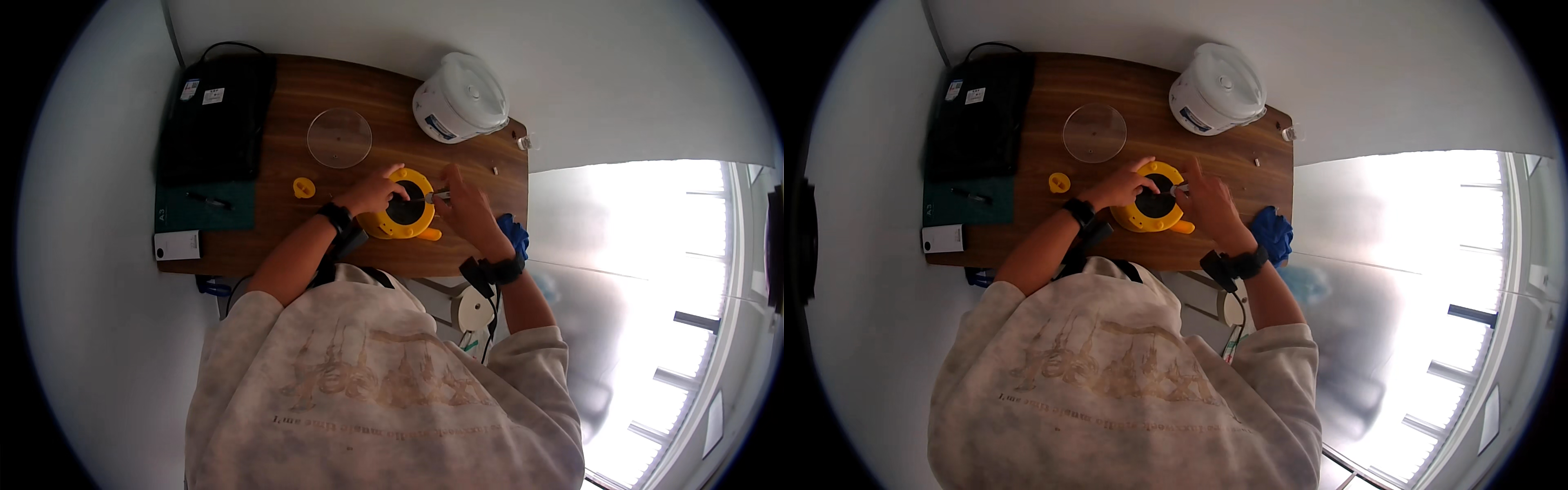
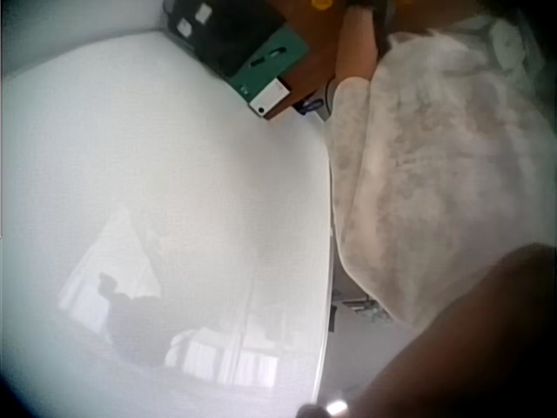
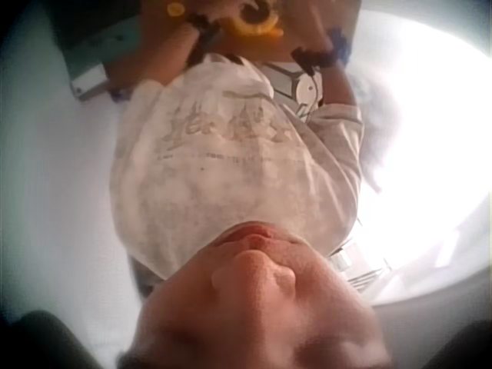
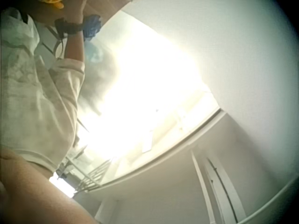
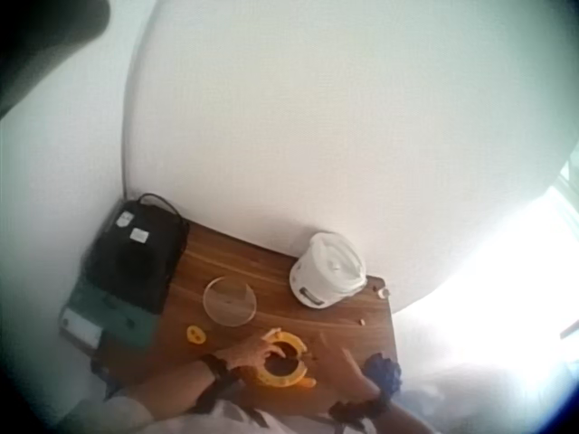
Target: The person disassembles a white rice cooker lid and a yellow electric pot. They use a screwdriver to remove screws from the pot's glass lid and the pot's base, separating the components.
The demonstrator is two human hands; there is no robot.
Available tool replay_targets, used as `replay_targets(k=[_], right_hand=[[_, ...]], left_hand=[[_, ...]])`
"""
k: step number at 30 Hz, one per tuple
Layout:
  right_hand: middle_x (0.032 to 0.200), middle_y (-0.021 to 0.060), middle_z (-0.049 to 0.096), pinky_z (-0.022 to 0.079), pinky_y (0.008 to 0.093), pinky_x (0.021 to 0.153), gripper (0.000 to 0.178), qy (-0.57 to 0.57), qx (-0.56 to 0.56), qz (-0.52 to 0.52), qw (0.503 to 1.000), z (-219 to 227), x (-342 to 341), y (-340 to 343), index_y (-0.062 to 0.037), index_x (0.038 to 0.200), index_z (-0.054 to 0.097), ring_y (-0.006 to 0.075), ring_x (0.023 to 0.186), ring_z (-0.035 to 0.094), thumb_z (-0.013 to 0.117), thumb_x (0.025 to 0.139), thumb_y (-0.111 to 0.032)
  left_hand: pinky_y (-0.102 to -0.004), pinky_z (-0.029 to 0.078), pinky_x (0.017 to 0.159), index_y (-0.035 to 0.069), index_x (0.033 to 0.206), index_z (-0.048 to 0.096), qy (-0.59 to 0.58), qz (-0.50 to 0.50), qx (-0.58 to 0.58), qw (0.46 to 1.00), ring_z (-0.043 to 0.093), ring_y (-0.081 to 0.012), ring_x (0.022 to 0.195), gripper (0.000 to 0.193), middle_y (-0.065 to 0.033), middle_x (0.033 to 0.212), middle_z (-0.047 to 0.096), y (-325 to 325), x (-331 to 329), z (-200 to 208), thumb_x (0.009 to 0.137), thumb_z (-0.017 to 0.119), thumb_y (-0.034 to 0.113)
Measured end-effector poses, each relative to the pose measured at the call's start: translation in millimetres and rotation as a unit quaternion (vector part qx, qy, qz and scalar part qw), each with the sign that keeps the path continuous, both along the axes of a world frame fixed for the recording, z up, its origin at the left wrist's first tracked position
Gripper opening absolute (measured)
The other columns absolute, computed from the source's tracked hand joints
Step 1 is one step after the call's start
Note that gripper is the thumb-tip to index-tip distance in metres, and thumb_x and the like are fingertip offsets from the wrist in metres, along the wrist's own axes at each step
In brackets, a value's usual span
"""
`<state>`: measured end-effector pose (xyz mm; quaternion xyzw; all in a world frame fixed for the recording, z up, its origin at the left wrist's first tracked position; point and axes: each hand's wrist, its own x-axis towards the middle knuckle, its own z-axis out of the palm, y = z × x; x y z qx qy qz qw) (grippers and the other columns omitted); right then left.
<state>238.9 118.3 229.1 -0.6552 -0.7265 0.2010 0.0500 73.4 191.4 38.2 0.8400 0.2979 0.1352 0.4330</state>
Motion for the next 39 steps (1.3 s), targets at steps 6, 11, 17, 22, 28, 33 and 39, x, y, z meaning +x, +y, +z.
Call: replay_targets(k=[6,11,17,22,28,33,39], right_hand=[[0.106,0.0238,0.065,0.053,0.0496,0.079,0.034,0.022,0.041,0.040,0.998,4.8,-3.4,-8.4,-0.0033,0.115,0.048,0.0433,0.095,0.065,0.066,0.091,-0.018],[0.088,0.0210,0.069,0.054,0.0498,0.075,0.034,-0.138,0.000,-0.042,0.990,-6.9,-4.2,-2.6,-0.0039,0.114,0.050,0.0433,0.084,0.067,0.068,0.091,-0.022],[0.090,0.0187,0.070,0.054,0.0455,0.072,0.031,0.071,0.063,-0.042,0.995,-7.9,3.1,-3.2,-0.0052,0.109,0.054,0.0419,0.083,0.068,0.072,0.087,-0.018],[0.097,0.0197,0.069,0.052,0.0451,0.072,0.025,0.126,0.064,-0.029,0.990,-12.3,-2.3,-7.4,-0.0035,0.099,0.057,0.0405,0.087,0.068,0.074,0.083,-0.014],[0.080,0.0205,0.069,0.054,0.0464,0.072,0.027,-0.060,0.013,-0.098,0.993,7.7,-20.4,-8.4,-0.0043,0.098,0.061,0.0411,0.080,0.069,0.068,0.091,-0.030],[0.078,0.0201,0.069,0.053,0.0502,0.075,0.030,-0.052,0.019,-0.075,0.996,-5.3,2.0,-4.6,-0.0050,0.103,0.060,0.0438,0.080,0.068,0.065,0.094,-0.033],[0.092,0.0199,0.069,0.052,0.0468,0.076,0.032,0.023,0.052,0.036,0.998,-6.4,15.0,-5.7,-0.0044,0.110,0.053,0.0416,0.089,0.067,0.066,0.093,-0.029]], left_hand=[[-0.0407,0.034,0.118,0.021,0.108,0.077,-0.012,0.003,-0.015,1.000,0.034,-0.0336,0.145,0.039,-0.0135,0.160,0.030,-0.7,-0.8,-2.3,0.087,0.061,-0.007],[-0.0412,0.035,0.118,0.021,0.109,0.076,-0.014,0.002,-0.009,1.000,0.035,-0.0342,0.145,0.040,-0.0141,0.160,0.030,0.3,1.2,-6.5,0.085,0.062,-0.008],[-0.0414,0.038,0.116,0.022,0.109,0.076,-0.022,0.004,0.000,1.000,0.037,-0.0351,0.143,0.041,-0.0147,0.160,0.030,0.7,-0.8,-6.0,0.084,0.063,-0.008],[-0.0417,0.041,0.113,0.023,0.108,0.076,-0.033,0.009,0.017,0.999,0.041,-0.0362,0.141,0.042,-0.0153,0.160,0.030,0.7,1.6,-15.5,0.082,0.063,-0.008],[-0.0415,0.043,0.111,0.022,0.108,0.077,-0.024,0.012,0.013,1.000,0.041,-0.0358,0.140,0.042,-0.0152,0.160,0.031,0.9,-0.7,-14.1,0.082,0.063,-0.008],[-0.0408,0.034,0.118,0.022,0.108,0.076,-0.007,0.001,-0.025,1.000,0.034,-0.0336,0.145,0.039,-0.0141,0.160,0.030,-0.5,-0.2,-0.7,0.087,0.061,-0.008],[-0.0414,0.042,0.112,0.023,0.108,0.077,-0.029,0.013,0.015,0.999,0.042,-0.0358,0.140,0.043,-0.0150,0.159,0.032,0.2,2.0,-13.2,0.082,0.063,-0.008]])
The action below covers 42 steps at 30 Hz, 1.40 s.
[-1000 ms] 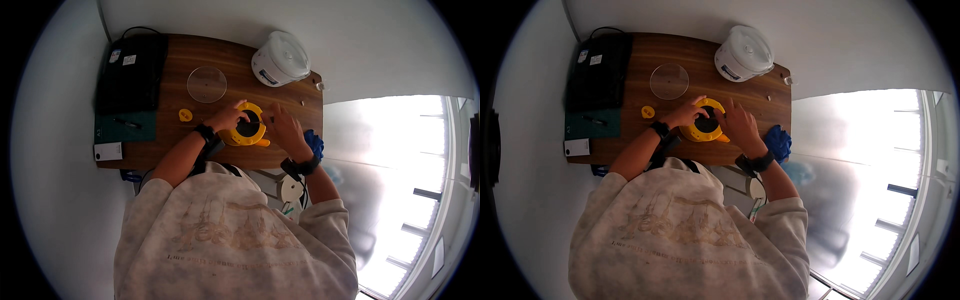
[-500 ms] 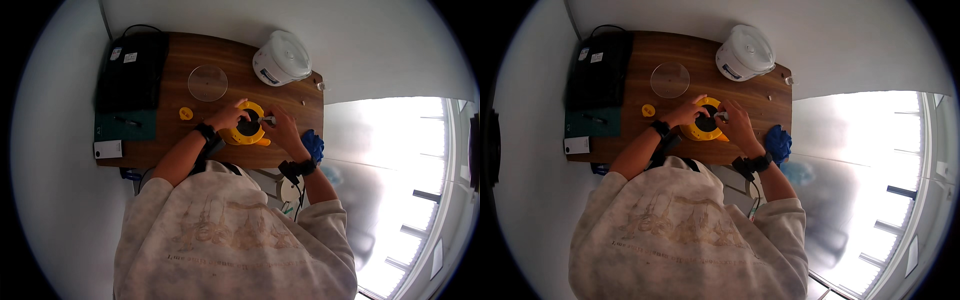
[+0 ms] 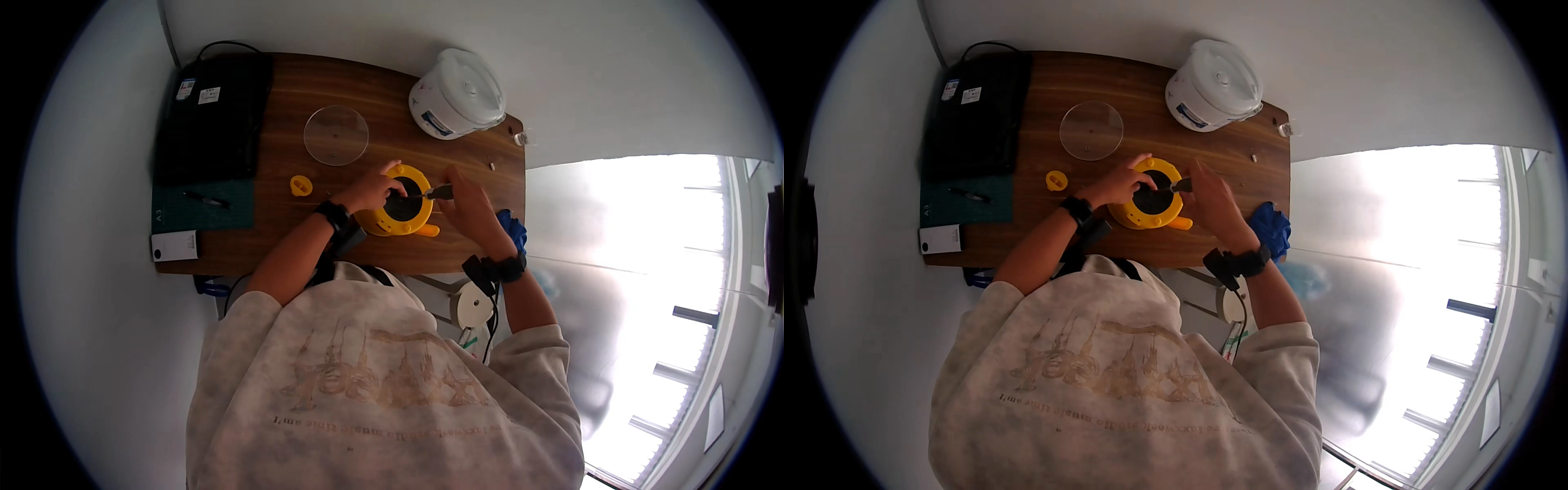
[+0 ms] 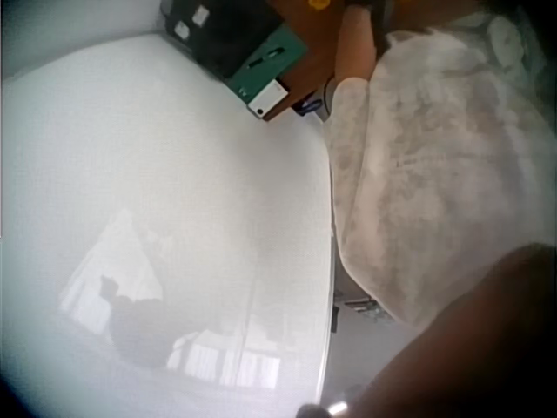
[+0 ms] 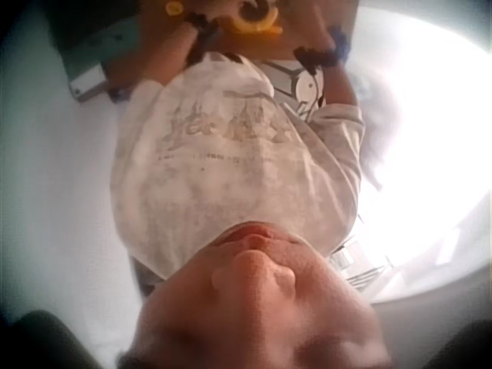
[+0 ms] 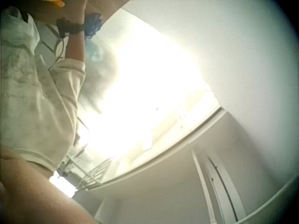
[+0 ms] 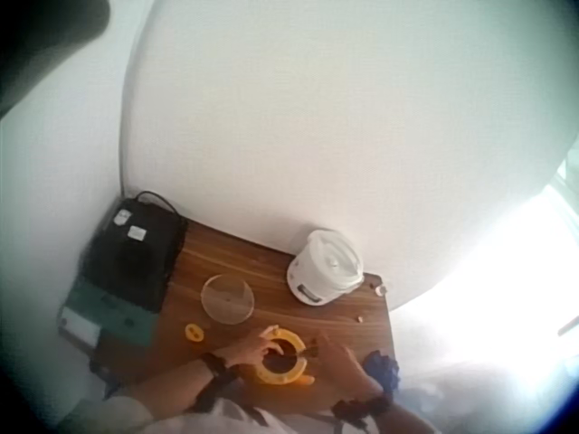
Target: The person disassembles a white rice cooker lid and a yellow electric pot. They use a screwdriver to remove screws from the pot's glass lid and the pot's base, separating the components.
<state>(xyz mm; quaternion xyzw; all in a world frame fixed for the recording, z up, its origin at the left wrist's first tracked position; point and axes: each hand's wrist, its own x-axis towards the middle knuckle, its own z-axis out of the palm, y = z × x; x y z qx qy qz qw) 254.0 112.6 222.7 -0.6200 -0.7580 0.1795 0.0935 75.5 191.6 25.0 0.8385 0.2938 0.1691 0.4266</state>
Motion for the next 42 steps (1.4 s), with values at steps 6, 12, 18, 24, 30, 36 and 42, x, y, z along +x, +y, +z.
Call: replay_targets(k=[6,12,18,24,30,36,42], right_hand=[[0.103,0.0206,0.068,0.053,0.0496,0.079,0.034,-0.139,-0.105,-0.090,0.980,24.4,-28.8,4.2,-0.0041,0.112,0.051,0.0422,0.096,0.065,0.065,0.093,-0.029],[0.108,0.0215,0.065,0.053,0.0478,0.078,0.029,0.000,-0.062,-0.071,0.996,9.2,-16.5,2.0,-0.0034,0.110,0.052,0.0401,0.094,0.066,0.067,0.091,-0.019],[0.106,0.0220,0.065,0.053,0.0469,0.077,0.028,0.080,-0.021,-0.005,0.997,-3.1,-11.6,0.6,-0.0035,0.110,0.052,0.0393,0.090,0.068,0.068,0.089,-0.015],[0.083,0.0189,0.070,0.054,0.0493,0.069,0.029,-0.096,-0.046,-0.114,0.988,5.8,-17.2,-3.1,-0.0059,0.111,0.053,0.0414,0.075,0.068,0.064,0.093,-0.026],[0.085,0.0201,0.071,0.054,0.0508,0.067,0.035,0.028,0.051,-0.010,0.998,-6.1,-2.5,-4.5,-0.0088,0.114,0.054,0.0420,0.075,0.068,0.063,0.095,-0.037],[0.082,0.0184,0.070,0.054,0.0501,0.071,0.033,-0.141,-0.047,-0.086,0.985,10.3,-19.8,-8.3,-0.0071,0.113,0.054,0.0437,0.081,0.068,0.064,0.094,-0.032],[0.098,0.0207,0.067,0.054,0.0470,0.072,0.036,0.002,-0.017,-0.094,0.995,-8.1,-10.4,-2.3,-0.0045,0.112,0.052,0.0413,0.091,0.067,0.067,0.092,-0.031]], left_hand=[[-0.0413,0.041,0.113,0.024,0.109,0.077,0.013,0.000,-0.006,1.000,0.041,-0.0358,0.141,0.042,-0.0146,0.160,0.031,-0.7,-2.2,3.3,0.082,0.064,-0.007],[-0.0406,0.034,0.118,0.022,0.109,0.076,0.016,-0.008,-0.028,0.999,0.035,-0.0335,0.145,0.037,-0.0133,0.160,0.031,-1.9,-5.1,8.0,0.087,0.063,-0.004],[-0.0418,0.034,0.118,0.023,0.109,0.076,0.017,-0.001,-0.026,1.000,0.036,-0.0345,0.144,0.038,-0.0135,0.160,0.031,-3.3,-5.3,8.7,0.087,0.062,-0.005],[-0.0422,0.034,0.118,0.022,0.108,0.076,0.016,-0.003,-0.026,1.000,0.035,-0.0349,0.144,0.037,-0.0133,0.160,0.031,-2.8,-6.3,12.3,0.087,0.062,-0.006],[-0.0425,0.034,0.118,0.021,0.109,0.075,0.001,-0.003,-0.034,0.999,0.035,-0.0348,0.144,0.037,-0.0132,0.160,0.031,-2.7,-5.2,8.0,0.087,0.062,-0.006],[-0.0424,0.034,0.118,0.021,0.109,0.075,0.005,0.002,-0.029,1.000,0.036,-0.0342,0.144,0.038,-0.0133,0.160,0.031,-3.1,-5.5,7.0,0.087,0.062,-0.006],[-0.0419,0.034,0.118,0.021,0.109,0.075,-0.007,0.002,-0.029,1.000,0.035,-0.0341,0.145,0.038,-0.0137,0.159,0.032,-2.5,-4.1,0.6,0.086,0.062,-0.006]])
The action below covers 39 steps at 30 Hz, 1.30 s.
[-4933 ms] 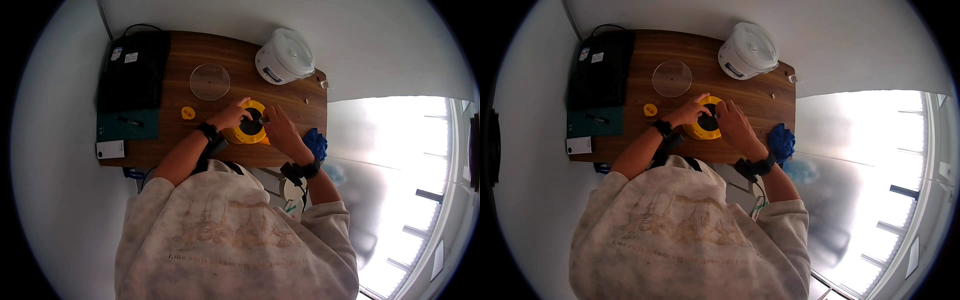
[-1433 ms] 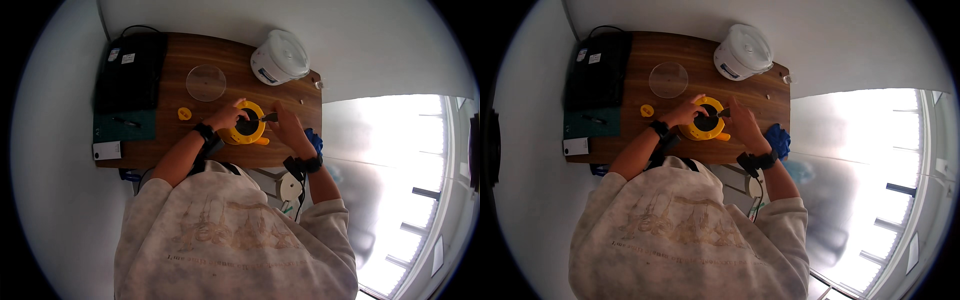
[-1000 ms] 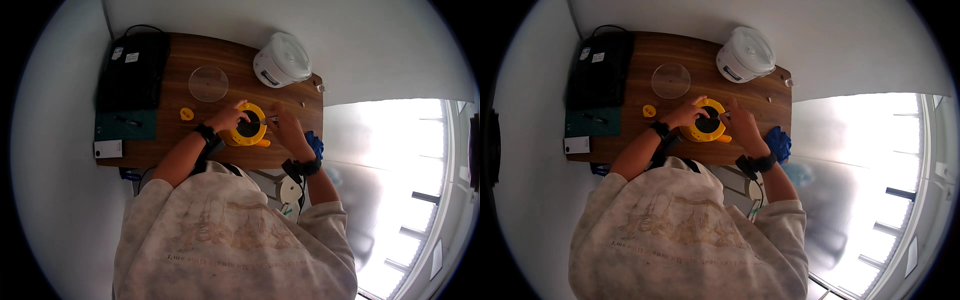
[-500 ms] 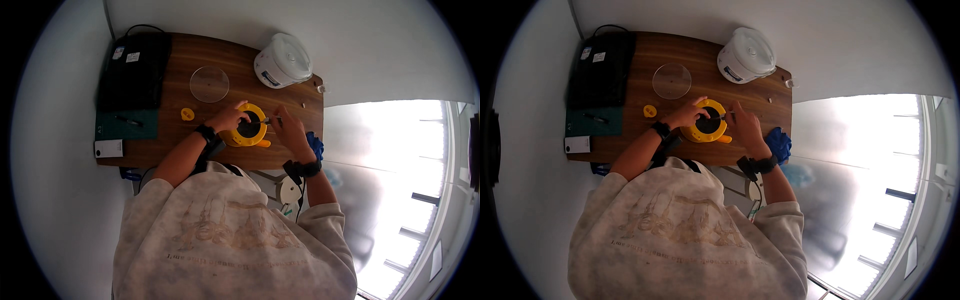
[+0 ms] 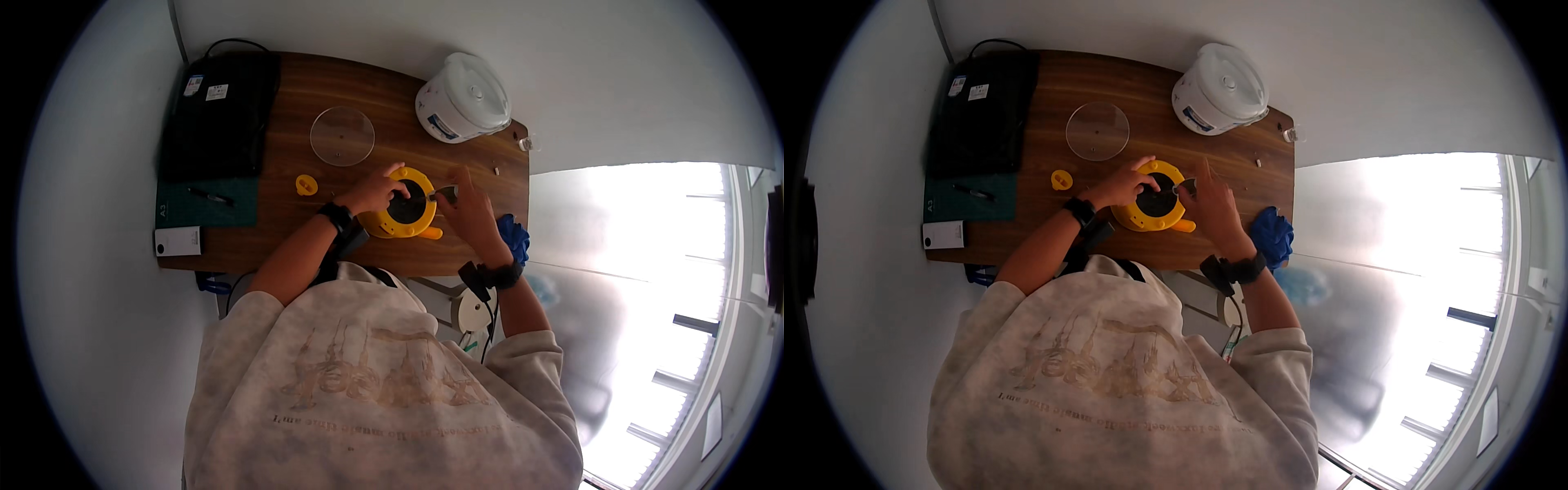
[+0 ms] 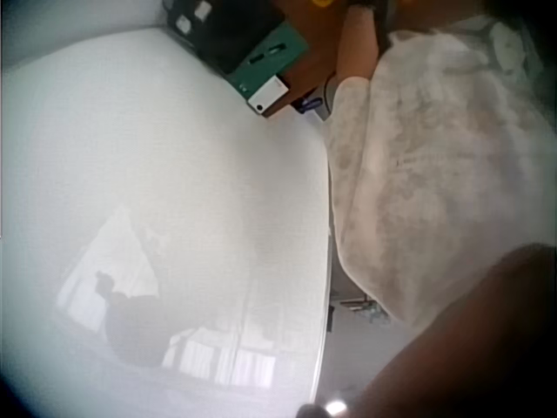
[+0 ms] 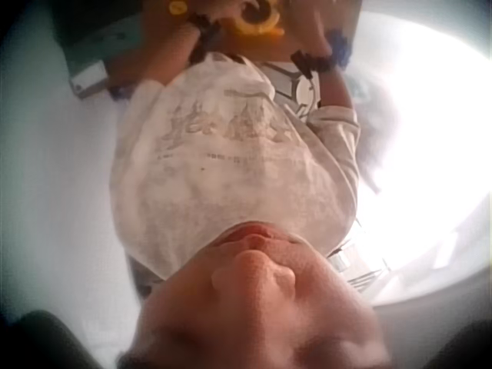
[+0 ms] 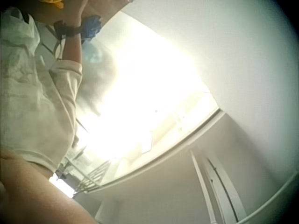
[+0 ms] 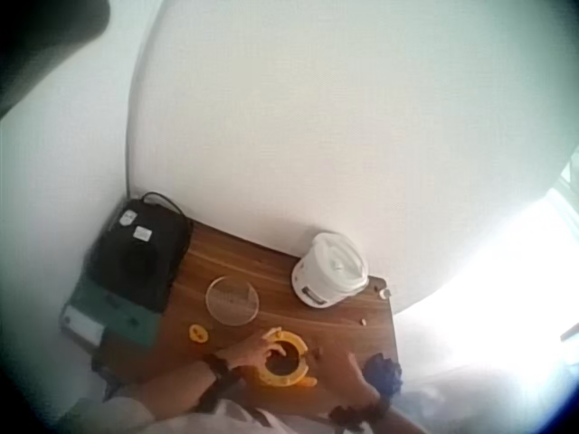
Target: The person disassembles a white rice cooker lid and a yellow electric pot. They use a screwdriver to remove screws from the pot's glass lid and the pot's base, separating the components.
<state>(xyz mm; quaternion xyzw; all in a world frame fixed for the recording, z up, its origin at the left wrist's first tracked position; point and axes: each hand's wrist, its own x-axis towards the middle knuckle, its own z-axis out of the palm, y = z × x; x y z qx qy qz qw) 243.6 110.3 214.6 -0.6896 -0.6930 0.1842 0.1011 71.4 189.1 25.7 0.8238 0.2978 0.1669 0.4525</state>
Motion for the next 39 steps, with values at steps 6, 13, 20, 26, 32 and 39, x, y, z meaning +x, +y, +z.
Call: replay_targets(k=[6,13,20,26,32,39], right_hand=[[0.109,0.0204,0.065,0.053,0.0449,0.070,0.036,0.029,0.019,0.022,0.999,1.7,-3.7,0.7,-0.0059,0.111,0.053,0.0384,0.093,0.067,0.069,0.090,-0.030],[0.102,0.0187,0.067,0.053,0.0460,0.071,0.034,-0.084,-0.016,-0.004,0.996,6.3,-2.0,1.1,-0.0065,0.110,0.053,0.0382,0.088,0.067,0.068,0.091,-0.030],[0.093,0.0168,0.069,0.053,0.0488,0.071,0.031,-0.034,0.047,0.050,0.997,4.0,-7.7,-8.0,-0.0061,0.111,0.051,0.0413,0.082,0.067,0.065,0.090,-0.024],[0.104,0.0194,0.068,0.054,0.0475,0.074,0.034,-0.105,-0.057,-0.016,0.993,22.8,-21.0,-5.4,-0.0063,0.112,0.051,0.0404,0.091,0.067,0.067,0.087,-0.024],[0.104,0.0181,0.069,0.054,0.0483,0.073,0.039,-0.025,0.050,0.034,0.998,2.5,-4.2,-12.2,-0.0072,0.114,0.051,0.0394,0.088,0.069,0.067,0.091,-0.033],[0.103,0.0180,0.070,0.053,0.0492,0.074,0.039,-0.064,-0.060,-0.021,0.996,12.7,-5.0,-5.6,-0.0053,0.115,0.050,0.0417,0.089,0.068,0.066,0.091,-0.031]], left_hand=[[-0.0417,0.033,0.118,0.022,0.108,0.076,0.009,-0.005,-0.003,1.000,0.035,-0.0344,0.145,0.038,-0.0132,0.160,0.031,0.5,-2.1,8.0,0.086,0.063,-0.006],[-0.0421,0.033,0.118,0.023,0.108,0.076,0.007,0.000,0.005,1.000,0.035,-0.0343,0.144,0.039,-0.0133,0.159,0.032,-1.2,-2.3,6.0,0.086,0.063,-0.006],[-0.0425,0.034,0.117,0.023,0.108,0.076,0.007,-0.002,0.008,1.000,0.037,-0.0346,0.143,0.038,-0.0137,0.159,0.033,-0.9,-3.3,7.8,0.086,0.062,-0.005],[-0.0423,0.035,0.117,0.022,0.108,0.076,0.005,0.005,0.007,1.000,0.038,-0.0348,0.143,0.038,-0.0140,0.159,0.033,-2.2,-2.3,5.8,0.086,0.062,-0.006],[-0.0417,0.035,0.117,0.022,0.108,0.076,0.001,-0.001,-0.002,1.000,0.036,-0.0340,0.144,0.038,-0.0133,0.160,0.031,-1.0,-1.3,6.0,0.087,0.061,-0.006],[-0.0410,0.032,0.119,0.022,0.109,0.076,0.027,0.001,-0.009,1.000,0.033,-0.0324,0.146,0.036,-0.0122,0.160,0.031,-1.4,-2.8,10.3,0.088,0.063,-0.005]])
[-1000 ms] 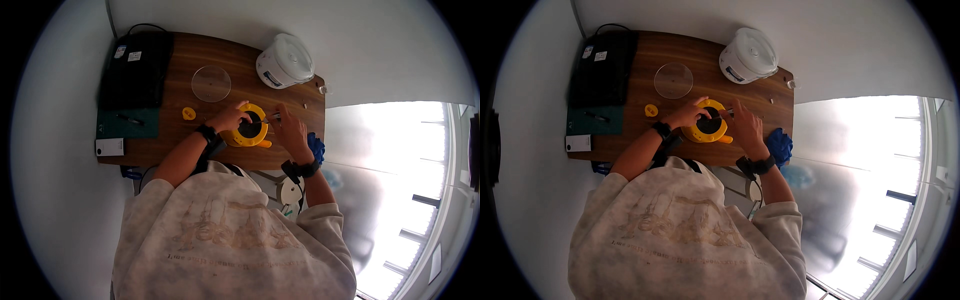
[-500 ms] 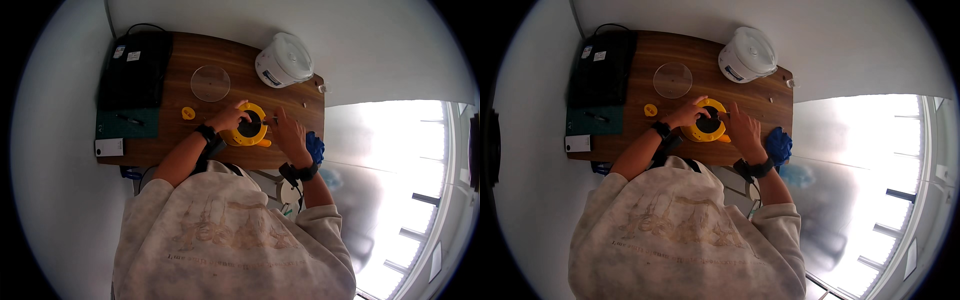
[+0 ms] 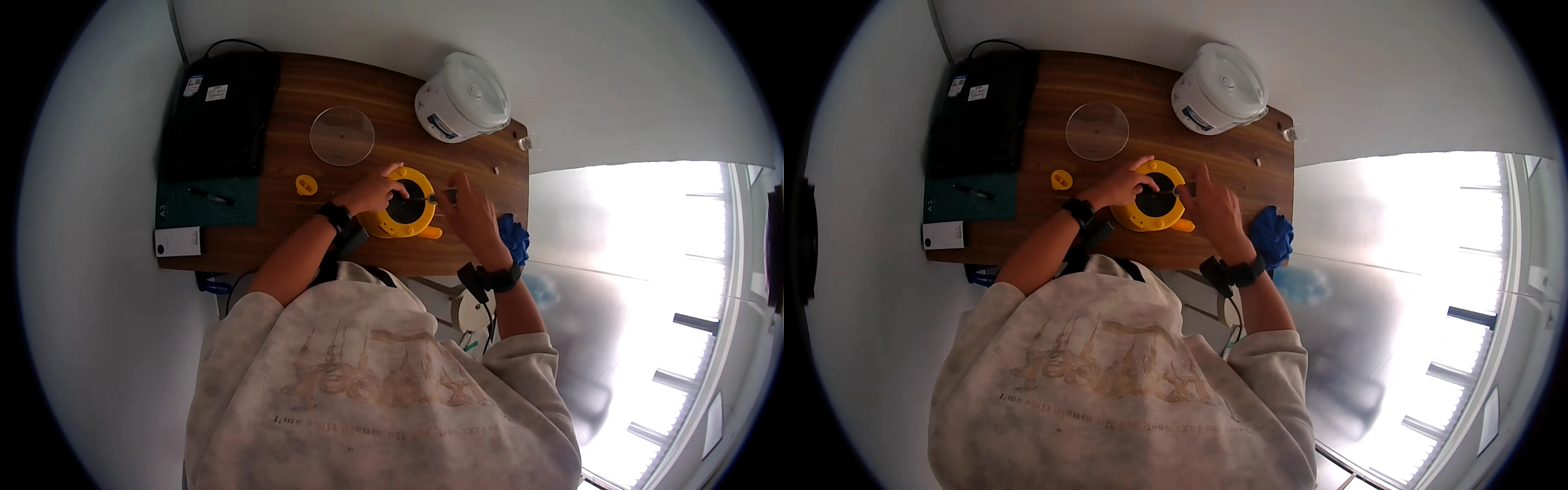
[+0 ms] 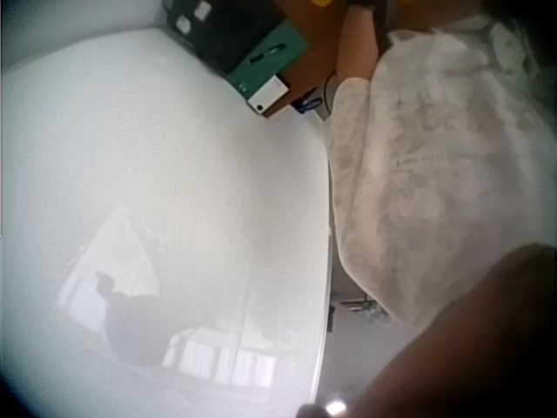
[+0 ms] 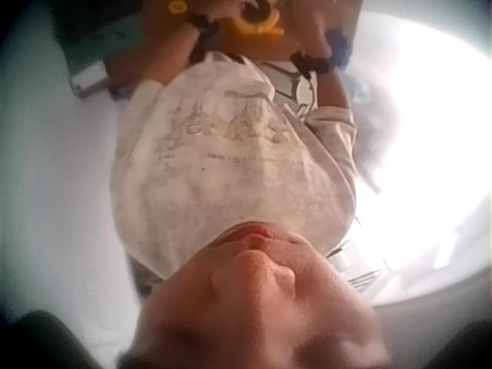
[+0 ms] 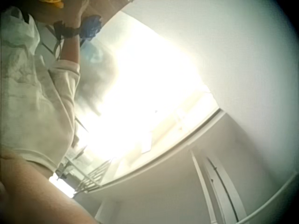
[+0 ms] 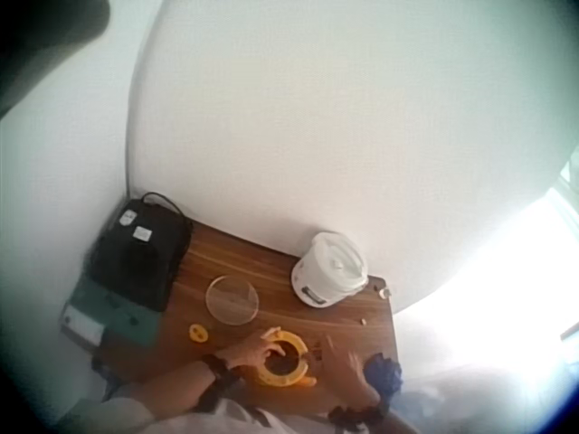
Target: The person disassembles a white rice cooker lid and a yellow electric pot. They use a screwdriver to remove screws from the pot's glass lid and the pot's base, separating the components.
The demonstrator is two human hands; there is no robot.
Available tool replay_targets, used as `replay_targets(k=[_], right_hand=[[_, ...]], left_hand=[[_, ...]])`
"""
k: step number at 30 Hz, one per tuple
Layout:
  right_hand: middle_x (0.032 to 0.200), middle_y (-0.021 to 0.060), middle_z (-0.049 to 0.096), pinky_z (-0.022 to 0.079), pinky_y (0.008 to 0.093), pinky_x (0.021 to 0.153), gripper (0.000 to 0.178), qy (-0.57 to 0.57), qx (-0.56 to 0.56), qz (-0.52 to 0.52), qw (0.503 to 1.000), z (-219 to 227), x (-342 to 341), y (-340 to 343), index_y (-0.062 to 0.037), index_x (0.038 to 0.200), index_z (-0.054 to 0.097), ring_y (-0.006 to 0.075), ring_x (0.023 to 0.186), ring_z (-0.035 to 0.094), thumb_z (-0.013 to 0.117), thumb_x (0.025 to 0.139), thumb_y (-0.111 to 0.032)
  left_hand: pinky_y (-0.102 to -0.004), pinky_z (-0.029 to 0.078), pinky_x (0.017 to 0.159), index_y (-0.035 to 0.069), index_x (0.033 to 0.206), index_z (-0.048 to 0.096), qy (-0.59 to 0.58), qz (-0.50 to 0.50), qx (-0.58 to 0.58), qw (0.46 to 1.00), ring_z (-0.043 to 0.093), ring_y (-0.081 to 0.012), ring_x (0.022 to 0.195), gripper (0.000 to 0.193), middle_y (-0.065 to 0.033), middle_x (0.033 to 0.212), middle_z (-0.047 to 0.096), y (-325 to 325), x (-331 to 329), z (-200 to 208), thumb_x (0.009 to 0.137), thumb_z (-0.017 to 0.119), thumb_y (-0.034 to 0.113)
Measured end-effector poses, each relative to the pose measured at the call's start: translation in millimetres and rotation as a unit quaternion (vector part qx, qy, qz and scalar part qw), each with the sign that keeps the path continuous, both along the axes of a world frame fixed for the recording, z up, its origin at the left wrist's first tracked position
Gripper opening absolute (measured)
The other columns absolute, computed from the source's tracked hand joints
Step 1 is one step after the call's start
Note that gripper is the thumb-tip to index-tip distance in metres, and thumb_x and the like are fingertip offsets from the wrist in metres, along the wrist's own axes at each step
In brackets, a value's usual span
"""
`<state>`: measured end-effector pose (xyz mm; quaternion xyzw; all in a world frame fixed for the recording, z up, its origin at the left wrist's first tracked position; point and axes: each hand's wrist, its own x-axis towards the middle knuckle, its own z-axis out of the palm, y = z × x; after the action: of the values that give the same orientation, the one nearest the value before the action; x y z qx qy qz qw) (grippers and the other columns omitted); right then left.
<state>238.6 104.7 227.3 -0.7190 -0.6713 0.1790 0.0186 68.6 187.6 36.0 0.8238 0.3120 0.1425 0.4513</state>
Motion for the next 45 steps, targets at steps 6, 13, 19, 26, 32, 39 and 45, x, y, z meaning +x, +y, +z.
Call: replay_targets(k=[6,13,19,26,32,39,45], right_hand=[[0.099,0.0175,0.070,0.054,0.0490,0.075,0.035,0.063,0.104,0.067,0.990,-10.8,-0.4,-2.7,-0.0051,0.116,0.050,0.0428,0.087,0.068,0.063,0.095,-0.030],[0.110,0.0202,0.065,0.054,0.0470,0.077,0.038,-0.074,-0.038,0.005,0.997,18.7,-23.7,3.3,-0.0036,0.119,0.048,0.0397,0.095,0.067,0.066,0.093,-0.024],[0.089,0.0174,0.070,0.055,0.0479,0.069,0.037,0.094,0.149,0.112,0.978,-17.3,1.6,-8.0,-0.0045,0.117,0.048,0.0405,0.080,0.069,0.064,0.093,-0.029],[0.094,0.0218,0.069,0.053,0.0475,0.075,0.039,-0.054,-0.029,-0.001,0.998,17.1,-13.6,2.2,-0.0041,0.117,0.047,0.0430,0.088,0.067,0.067,0.088,-0.021],[0.108,0.0225,0.064,0.053,0.0505,0.078,0.040,0.053,0.070,0.071,0.994,-3.9,5.1,-5.5,-0.0050,0.119,0.047,0.0437,0.087,0.066,0.067,0.091,-0.025],[0.104,0.0236,0.061,0.053,0.0483,0.078,0.035,-0.039,-0.044,-0.006,0.998,18.4,-13.4,6.6,-0.0017,0.113,0.049,0.0435,0.094,0.064,0.068,0.090,-0.019],[0.104,0.0245,0.061,0.053,0.0487,0.077,0.030,0.124,0.074,0.050,0.988,-14.3,5.1,4.3,-0.0006,0.109,0.050,0.0435,0.096,0.064,0.068,0.091,-0.017]], left_hand=[[-0.0413,0.037,0.116,0.021,0.107,0.077,-0.015,0.006,0.018,1.000,0.038,-0.0345,0.143,0.040,-0.0133,0.160,0.032,-0.2,0.6,-4.4,0.083,0.064,-0.007],[-0.0412,0.036,0.116,0.021,0.108,0.077,-0.019,0.010,0.018,1.000,0.038,-0.0340,0.143,0.038,-0.0127,0.159,0.033,0.8,-0.3,-10.5,0.084,0.064,-0.006],[-0.0416,0.034,0.117,0.021,0.109,0.076,-0.016,0.002,0.009,1.000,0.036,-0.0333,0.144,0.036,-0.0125,0.159,0.032,-0.4,1.6,-7.1,0.088,0.062,-0.004],[-0.0412,0.036,0.116,0.021,0.109,0.077,-0.004,0.006,0.011,1.000,0.038,-0.0339,0.143,0.038,-0.0125,0.160,0.033,-0.4,-2.4,-0.9,0.085,0.063,-0.005],[-0.0426,0.035,0.117,0.021,0.110,0.076,-0.011,0.000,0.000,1.000,0.037,-0.0333,0.144,0.037,-0.0108,0.160,0.031,0.0,-1.7,-2.0,0.087,0.063,-0.004],[-0.0421,0.034,0.118,0.022,0.110,0.076,0.005,0.001,0.001,1.000,0.035,-0.0325,0.145,0.036,-0.0107,0.160,0.031,-0.7,-2.3,1.0,0.087,0.063,-0.003],[-0.0419,0.034,0.118,0.021,0.109,0.076,-0.008,0.001,0.007,1.000,0.035,-0.0327,0.144,0.036,-0.0109,0.160,0.032,0.1,-0.8,-5.4,0.087,0.063,-0.004]])
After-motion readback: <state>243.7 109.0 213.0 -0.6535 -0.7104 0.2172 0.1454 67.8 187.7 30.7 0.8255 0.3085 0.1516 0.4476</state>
